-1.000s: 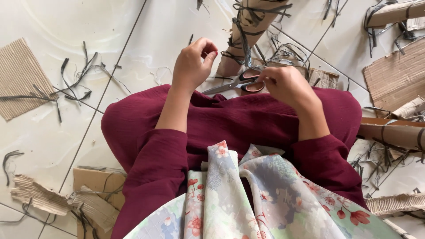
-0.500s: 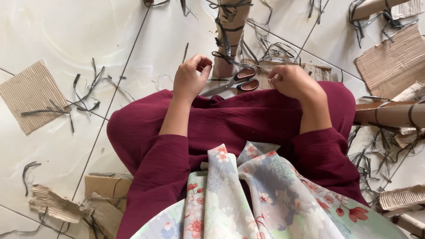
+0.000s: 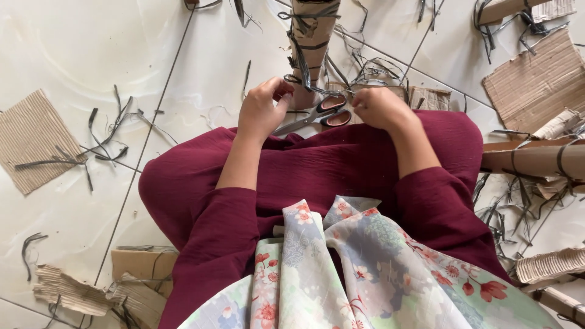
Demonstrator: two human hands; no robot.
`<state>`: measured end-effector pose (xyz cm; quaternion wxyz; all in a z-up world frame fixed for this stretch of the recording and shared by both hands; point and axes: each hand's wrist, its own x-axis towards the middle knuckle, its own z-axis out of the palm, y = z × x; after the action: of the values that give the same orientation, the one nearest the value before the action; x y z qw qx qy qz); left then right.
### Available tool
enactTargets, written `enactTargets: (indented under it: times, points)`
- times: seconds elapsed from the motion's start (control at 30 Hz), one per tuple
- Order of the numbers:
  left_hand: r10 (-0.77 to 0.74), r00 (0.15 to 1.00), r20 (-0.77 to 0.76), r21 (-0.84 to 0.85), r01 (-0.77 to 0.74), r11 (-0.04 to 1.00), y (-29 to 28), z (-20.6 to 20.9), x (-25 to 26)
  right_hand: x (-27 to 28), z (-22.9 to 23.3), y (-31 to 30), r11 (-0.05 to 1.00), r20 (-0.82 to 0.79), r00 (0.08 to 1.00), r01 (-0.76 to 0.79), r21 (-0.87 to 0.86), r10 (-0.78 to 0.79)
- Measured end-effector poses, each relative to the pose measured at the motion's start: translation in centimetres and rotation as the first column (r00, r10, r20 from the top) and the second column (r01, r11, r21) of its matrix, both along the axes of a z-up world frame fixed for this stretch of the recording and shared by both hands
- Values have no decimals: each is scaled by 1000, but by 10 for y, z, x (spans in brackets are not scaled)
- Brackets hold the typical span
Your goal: Wrapping the legs of a wooden chair with protective cardboard and securing it with plastic ties.
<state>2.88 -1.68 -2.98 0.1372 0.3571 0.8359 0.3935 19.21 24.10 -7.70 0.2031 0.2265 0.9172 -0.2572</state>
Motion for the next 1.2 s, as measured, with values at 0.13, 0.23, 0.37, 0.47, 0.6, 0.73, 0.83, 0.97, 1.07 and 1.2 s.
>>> enactTargets:
  times: [0.13, 0.23, 0.37, 0.47, 0.6, 0.73, 0.83, 0.97, 1.07, 1.2]
  points:
    - [14, 1000, -15, -8, -14, 1000, 5, -2, -3, -25, -43, 3, 999, -58, 998, 33, 28, -31]
    - [12, 1000, 4, -3, -12, 1000, 3, -9, -7, -37, -55, 7, 994, -108, 989, 106, 4, -105]
    - [-18, 1000, 16, 9, 18, 1000, 6, -4, -10, -43, -56, 4, 992, -123, 985, 122, -29, -125]
    - [-25, 1000, 9, 12, 25, 1000, 10, 6, -12, -43, -34, -8, 994, -72, 993, 88, -61, -93]
    - [-27, 1000, 1, 13, 27, 1000, 12, 12, -14, -44, -27, -14, 999, 65, 998, 27, -47, -24]
    - [-41, 999, -12, 15, 41, 999, 13, 13, -14, -48, -7, -20, 997, 99, 995, 27, -76, -20]
    - [-39, 999, -4, 0, 39, 999, 13, 11, -14, -50, 1, -25, 999, 121, 993, 18, -42, -12]
    - [-63, 986, 152, -177, 90, 980, 13, 17, -9, -48, 28, -33, 995, 113, 994, 8, -97, 3]
    - [-110, 962, 250, -441, 214, 871, 15, 1, 1, -42, 37, -22, 992, 105, 994, 28, -122, -15]
    - [-242, 901, 360, -548, 415, 726, 19, -22, 16, -25, 69, 6, 974, 84, 976, 208, -94, -201]
